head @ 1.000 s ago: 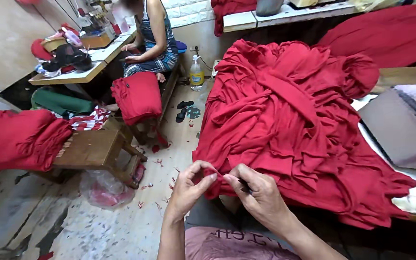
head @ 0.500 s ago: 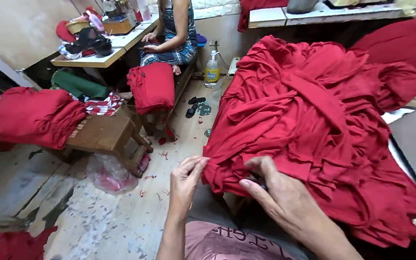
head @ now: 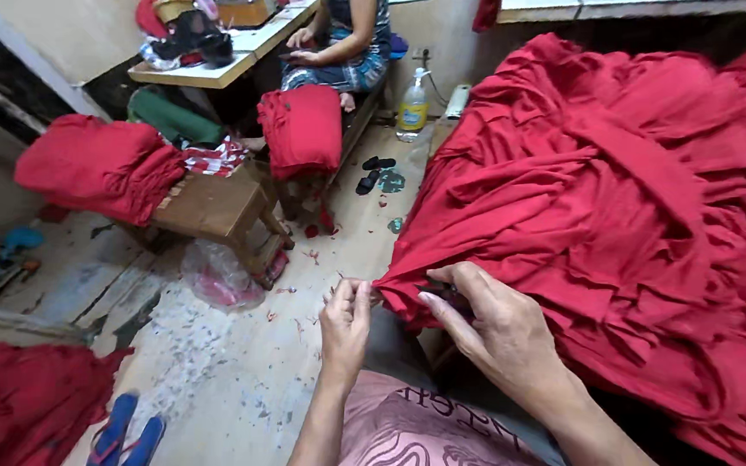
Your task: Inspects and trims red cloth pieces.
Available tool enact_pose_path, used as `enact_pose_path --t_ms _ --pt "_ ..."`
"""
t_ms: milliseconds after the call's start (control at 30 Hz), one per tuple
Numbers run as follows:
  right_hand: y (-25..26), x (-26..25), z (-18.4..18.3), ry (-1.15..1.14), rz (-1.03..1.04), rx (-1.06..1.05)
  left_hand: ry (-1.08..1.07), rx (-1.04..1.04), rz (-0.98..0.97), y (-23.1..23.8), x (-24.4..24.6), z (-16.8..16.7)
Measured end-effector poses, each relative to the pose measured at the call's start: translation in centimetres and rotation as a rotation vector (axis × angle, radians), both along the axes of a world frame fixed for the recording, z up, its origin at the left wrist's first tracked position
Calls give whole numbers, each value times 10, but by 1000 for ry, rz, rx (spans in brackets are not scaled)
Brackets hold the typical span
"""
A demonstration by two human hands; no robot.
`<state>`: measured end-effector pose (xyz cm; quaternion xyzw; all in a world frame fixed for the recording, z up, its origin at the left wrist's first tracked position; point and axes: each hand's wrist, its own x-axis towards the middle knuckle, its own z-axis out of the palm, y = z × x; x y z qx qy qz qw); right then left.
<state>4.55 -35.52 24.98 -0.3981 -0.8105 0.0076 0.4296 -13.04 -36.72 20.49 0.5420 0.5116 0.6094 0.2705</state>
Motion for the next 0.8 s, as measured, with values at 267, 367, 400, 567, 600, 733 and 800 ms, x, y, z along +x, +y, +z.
enact_pose_path --t_ms 267,367,400,567,600,733,800 --pt "6 -26 -1 -168 47 74 29 -17 -29 -11 -1 4" --pt "6 -31 -3 -206 61 61 29 -19 -10 -13 -2 3" --pt "6 -33 -4 -212 64 62 24 -13 -5 -14 -2 2" --pt "8 -39 -12 -208 79 71 31 7 23 -14 -3 -2" --pt "8 -40 -12 -198 87 66 49 15 36 -15 -3 -3" --pt "6 -36 -12 -119 113 26 0 66 91 -13 -1 -10" --pt "3 -29 -6 -35 119 -29 -56 103 109 -6 1 -10"
